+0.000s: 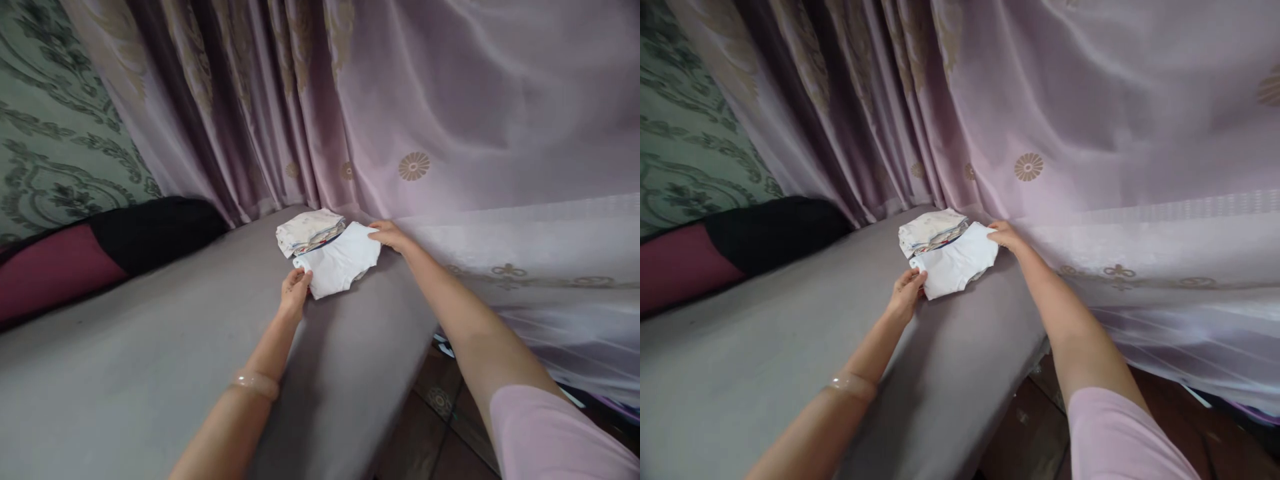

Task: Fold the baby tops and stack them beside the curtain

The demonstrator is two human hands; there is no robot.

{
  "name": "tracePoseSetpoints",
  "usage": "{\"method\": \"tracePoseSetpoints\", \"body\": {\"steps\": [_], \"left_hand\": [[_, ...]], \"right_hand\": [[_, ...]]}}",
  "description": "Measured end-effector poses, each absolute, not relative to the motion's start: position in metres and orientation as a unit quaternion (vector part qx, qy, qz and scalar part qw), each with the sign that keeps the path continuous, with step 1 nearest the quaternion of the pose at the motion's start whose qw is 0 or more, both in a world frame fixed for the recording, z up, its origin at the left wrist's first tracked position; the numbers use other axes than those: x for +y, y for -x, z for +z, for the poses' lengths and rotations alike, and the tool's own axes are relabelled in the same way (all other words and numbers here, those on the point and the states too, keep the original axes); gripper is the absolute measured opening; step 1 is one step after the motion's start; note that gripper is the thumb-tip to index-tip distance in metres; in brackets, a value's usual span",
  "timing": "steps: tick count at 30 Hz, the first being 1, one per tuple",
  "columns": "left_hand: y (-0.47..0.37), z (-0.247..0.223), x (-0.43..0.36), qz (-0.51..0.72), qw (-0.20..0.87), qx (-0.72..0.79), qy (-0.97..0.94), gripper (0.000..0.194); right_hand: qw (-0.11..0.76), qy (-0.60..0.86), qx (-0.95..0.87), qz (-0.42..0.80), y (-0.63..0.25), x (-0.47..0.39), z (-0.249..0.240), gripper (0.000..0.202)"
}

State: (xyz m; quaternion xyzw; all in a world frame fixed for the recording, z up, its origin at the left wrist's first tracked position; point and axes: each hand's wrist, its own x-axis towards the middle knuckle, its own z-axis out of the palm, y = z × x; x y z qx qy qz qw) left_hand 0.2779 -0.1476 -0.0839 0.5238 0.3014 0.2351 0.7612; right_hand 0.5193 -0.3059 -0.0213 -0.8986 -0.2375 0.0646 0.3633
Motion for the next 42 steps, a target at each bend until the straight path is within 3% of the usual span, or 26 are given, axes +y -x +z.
{"method": "tracePoseSetpoints", "body": {"steps": [4,11,21,26,33,38,42], "left_hand": [[-0.286,-0.092,-0.149,0.222,0.733,0.348,-0.541,0.040],[-0.281,-0.104,-0.149,0.239,0.623,0.333,-0.666,0.066],[-0.274,-0.118,-0.149,0.231,0.630,0.147,-0.727,0.043],[-0.273,-0.118,-0.150,0.206,0.667,0.100,-0.709,0.044],[-0.268,-0.111,-0.159,0.322,0.476,0.191,-0.796,0.024],[-0.269,-0.115,-0.154,0.341,0.377,0.298,-0.808,0.022],[-0.278,-0.111,-0.140,0.246,0.320,0.330,-0.853,0.042]], "right_hand": [[0.271,0.931,-0.246,0.001,-0.533,-0.307,-0.044,0.039],[0.224,0.942,-0.248,-0.005,-0.539,-0.307,-0.076,0.040],[0.182,0.946,-0.269,-0.025,-0.550,-0.308,-0.071,0.042],[0.125,0.950,-0.280,-0.062,-0.548,-0.310,-0.068,0.042],[-0.004,0.959,-0.250,-0.132,-0.497,-0.292,-0.059,0.042],[0.047,0.929,-0.362,-0.064,-0.454,-0.248,-0.072,0.052],[0.076,0.934,-0.347,-0.032,-0.436,-0.231,-0.091,0.059]]}}
